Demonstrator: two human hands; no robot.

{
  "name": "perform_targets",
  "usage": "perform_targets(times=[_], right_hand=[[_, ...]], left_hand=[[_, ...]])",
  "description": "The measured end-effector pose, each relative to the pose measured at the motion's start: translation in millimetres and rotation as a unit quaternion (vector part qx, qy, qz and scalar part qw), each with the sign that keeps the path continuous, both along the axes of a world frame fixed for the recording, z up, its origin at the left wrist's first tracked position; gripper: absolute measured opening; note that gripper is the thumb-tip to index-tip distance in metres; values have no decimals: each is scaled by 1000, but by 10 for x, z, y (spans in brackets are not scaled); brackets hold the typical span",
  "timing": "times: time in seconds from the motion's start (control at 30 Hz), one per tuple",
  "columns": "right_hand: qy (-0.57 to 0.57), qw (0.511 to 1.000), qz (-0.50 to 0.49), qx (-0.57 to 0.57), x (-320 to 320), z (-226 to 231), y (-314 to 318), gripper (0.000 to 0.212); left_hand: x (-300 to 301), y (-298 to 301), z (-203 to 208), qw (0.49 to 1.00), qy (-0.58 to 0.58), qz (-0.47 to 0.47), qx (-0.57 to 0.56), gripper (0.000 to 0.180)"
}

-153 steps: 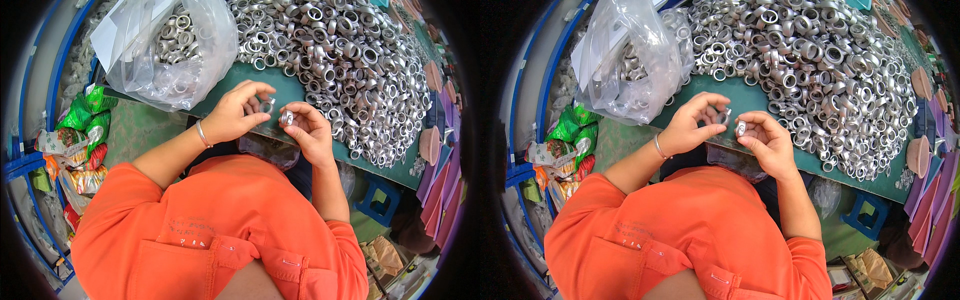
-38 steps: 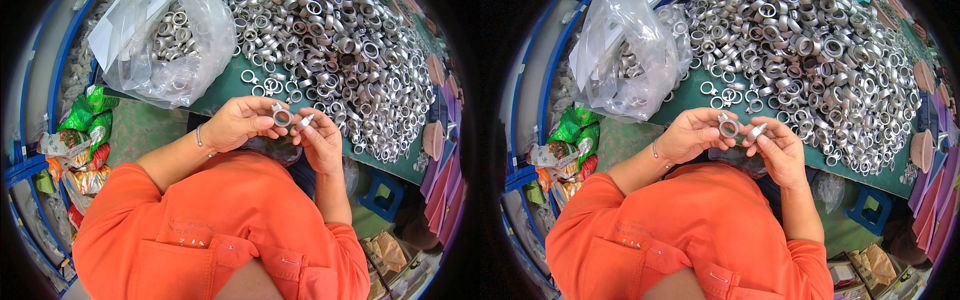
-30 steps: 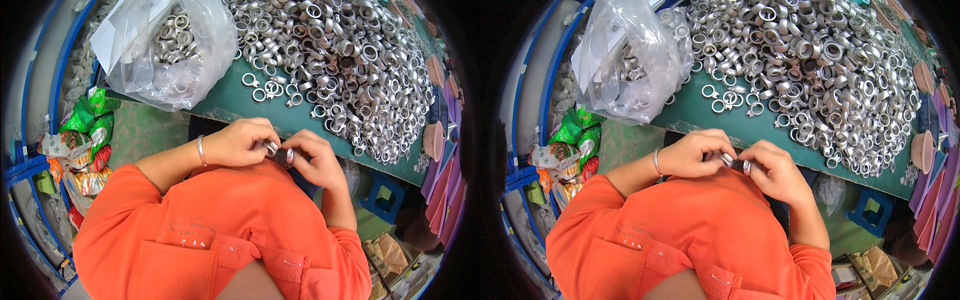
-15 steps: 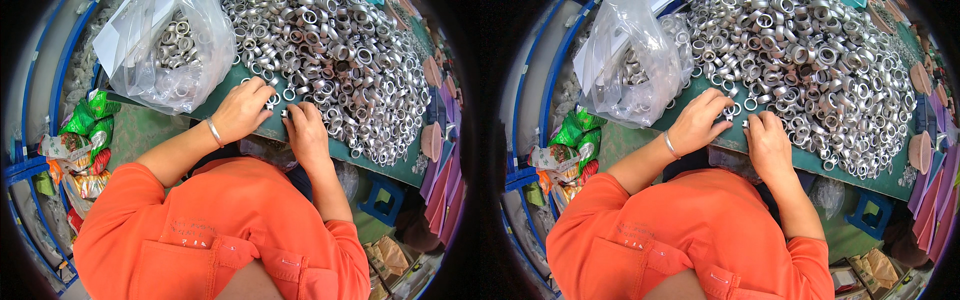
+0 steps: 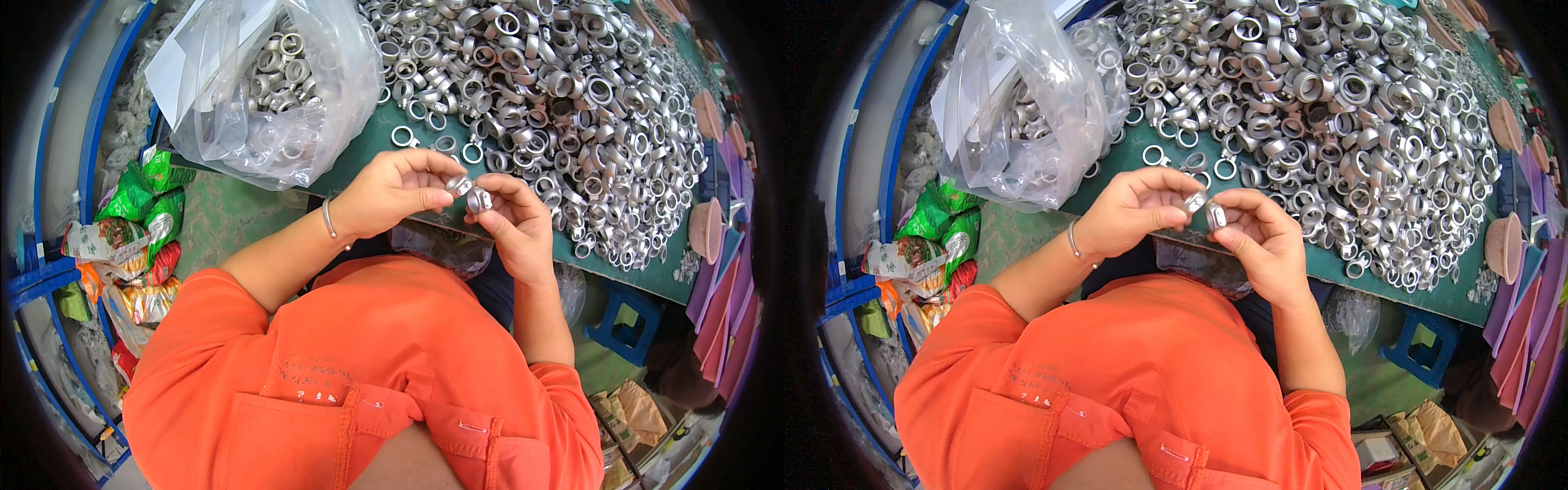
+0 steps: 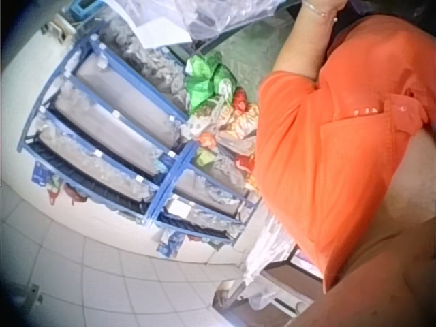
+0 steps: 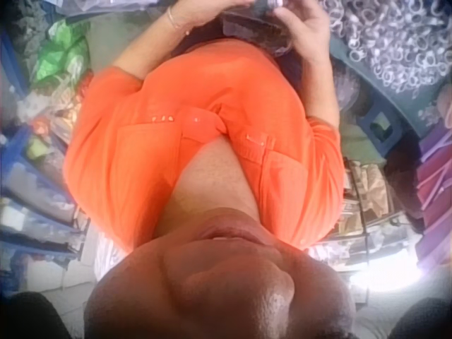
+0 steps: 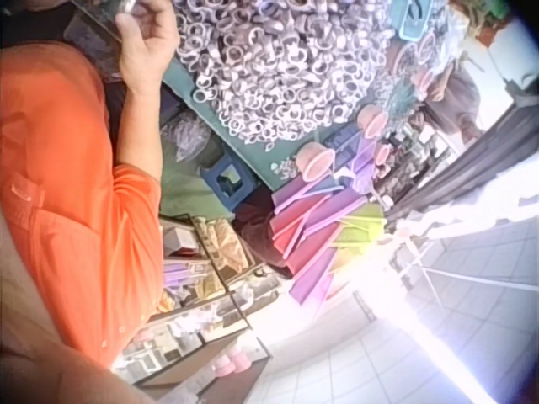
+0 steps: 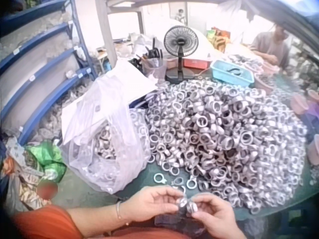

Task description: The person picks up metal ring components from a large pile on a table, looks at them, and places some into a plastic bag or a container.

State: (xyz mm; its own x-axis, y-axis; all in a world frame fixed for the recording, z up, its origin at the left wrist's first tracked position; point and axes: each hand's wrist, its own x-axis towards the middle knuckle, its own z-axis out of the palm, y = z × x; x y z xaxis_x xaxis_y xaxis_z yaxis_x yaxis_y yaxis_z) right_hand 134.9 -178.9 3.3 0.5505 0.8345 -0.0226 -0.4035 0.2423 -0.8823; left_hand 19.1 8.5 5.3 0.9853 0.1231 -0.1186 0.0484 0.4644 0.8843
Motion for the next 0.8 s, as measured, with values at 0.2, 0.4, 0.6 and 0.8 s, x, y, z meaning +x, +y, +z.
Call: perform_targets(times=[0.2, 0.4, 0.6, 0.8], right_hand=[[110, 993, 21, 42, 45, 23, -50, 34], [63, 997, 22, 35, 54, -10, -71, 29], [-245, 946, 117, -176, -10, 252, -218, 27], [-495, 833, 133, -207, 25, 281, -212, 21]], left_hand=[[-66, 35, -29, 979, -11, -47, -198, 29], [-70, 27, 65, 976, 11, -48, -211, 22], [-162, 60, 195, 968, 124, -207, 63, 12], [-145, -84, 159, 888, -33, -94, 448, 11]])
